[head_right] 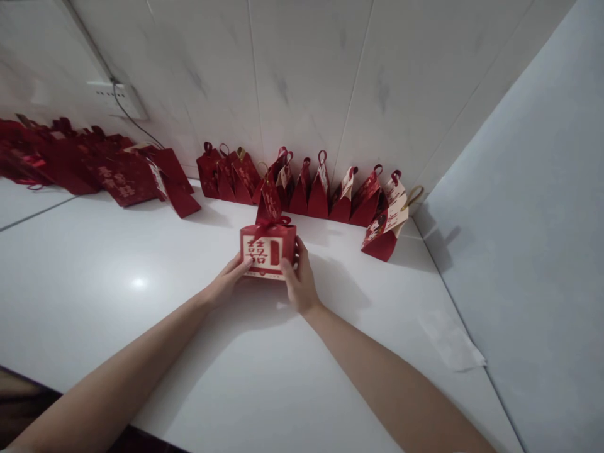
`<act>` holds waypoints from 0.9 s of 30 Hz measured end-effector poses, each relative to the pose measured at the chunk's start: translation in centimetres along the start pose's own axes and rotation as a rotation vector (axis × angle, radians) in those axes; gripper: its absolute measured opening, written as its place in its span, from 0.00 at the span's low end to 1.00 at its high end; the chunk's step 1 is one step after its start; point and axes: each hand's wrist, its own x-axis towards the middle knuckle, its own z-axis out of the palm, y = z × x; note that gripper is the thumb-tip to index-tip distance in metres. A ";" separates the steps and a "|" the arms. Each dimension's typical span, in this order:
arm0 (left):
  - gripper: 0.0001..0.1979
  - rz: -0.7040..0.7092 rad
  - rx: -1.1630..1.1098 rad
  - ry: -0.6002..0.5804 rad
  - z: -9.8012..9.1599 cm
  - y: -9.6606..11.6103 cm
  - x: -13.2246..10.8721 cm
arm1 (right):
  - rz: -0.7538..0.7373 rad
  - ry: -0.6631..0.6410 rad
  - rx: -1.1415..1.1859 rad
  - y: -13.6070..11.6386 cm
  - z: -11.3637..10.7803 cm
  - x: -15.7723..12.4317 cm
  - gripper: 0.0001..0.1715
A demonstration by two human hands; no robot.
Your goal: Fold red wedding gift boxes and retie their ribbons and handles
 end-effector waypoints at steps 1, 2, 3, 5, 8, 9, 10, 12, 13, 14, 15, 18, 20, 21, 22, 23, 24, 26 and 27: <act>0.28 0.013 -0.009 0.032 0.1 0.0 0.1 | -0.068 0.021 -0.083 -0.1 0.0 -0.2 0.44; 0.27 0.031 -0.018 0.076 0.1 0.1 0.1 | -0.126 0.032 -0.163 -0.1 0.0 -0.4 0.45; 0.27 0.051 -0.025 0.125 0.2 0.3 0.2 | -0.171 0.032 -0.231 -0.2 0.1 -0.5 0.46; 0.28 0.089 -0.039 0.216 0.3 0.6 0.3 | -0.220 0.008 -0.323 -0.3 0.2 -0.8 0.46; 0.30 0.122 -0.096 0.167 0.2 1.0 0.2 | -0.276 -0.027 -0.418 -0.5 0.4 -0.9 0.48; 0.31 0.130 -0.119 0.113 0.2 1.1 0.1 | -0.300 -0.035 -0.449 -0.6 0.3 -0.9 0.47; 0.33 0.135 -0.138 0.062 0.2 1.0 0.1 | -0.323 -0.046 -0.475 -0.8 0.3 -0.9 0.46; 0.34 0.102 -0.179 -0.007 0.1 0.7 0.0 | -0.355 -0.096 -0.504 -1.4 0.1 -1.0 0.44; 0.34 0.069 -0.210 -0.016 0.0 0.5 0.0 | -0.356 -0.132 -0.498 -1.7 0.1 -1.1 0.43; 0.33 0.036 -0.243 -0.009 -0.1 0.2 0.0 | -0.345 -0.165 -0.477 -1.9 0.1 -1.2 0.42; 0.33 0.014 -0.273 0.004 -0.2 -0.1 0.1 | -0.318 -0.188 -0.441 -2.2 0.2 -1.2 0.41; 0.32 0.008 -0.286 0.060 -0.7 -1.0 0.2 | -0.181 -0.216 -0.237 -2.4 0.7 -1.2 0.42; 0.31 -0.013 -0.259 0.059 -1.1 -1.4 0.3 | -0.105 -0.254 -0.103 -2.3 0.8 -1.0 0.45; 0.31 -0.035 -0.252 0.037 -1.3 -1.5 0.3 | -0.077 -0.279 -0.057 -2.2 0.8 -0.8 0.46; 0.31 -0.052 -0.249 0.008 -1.5 -1.6 0.3 | -0.056 -0.298 -0.028 -2.0 0.7 -0.6 0.46; 0.31 -0.056 -0.253 -0.023 -1.6 -1.6 0.4 | -0.037 -0.307 -0.013 -1.9 0.6 -0.4 0.47; 0.31 -0.048 -0.258 -0.049 -1.7 -1.6 0.4 | -0.020 -0.307 -0.007 -1.8 0.5 -0.3 0.48; 0.32 -0.035 -0.264 -0.063 -1.7 -1.4 0.5 | 0.007 -0.291 -0.008 -1.6 0.2 -0.2 0.48; 0.32 -0.040 -0.258 -0.053 -1.6 -1.3 0.5 | 0.016 -0.277 -0.016 -1.6 0.2 -0.1 0.48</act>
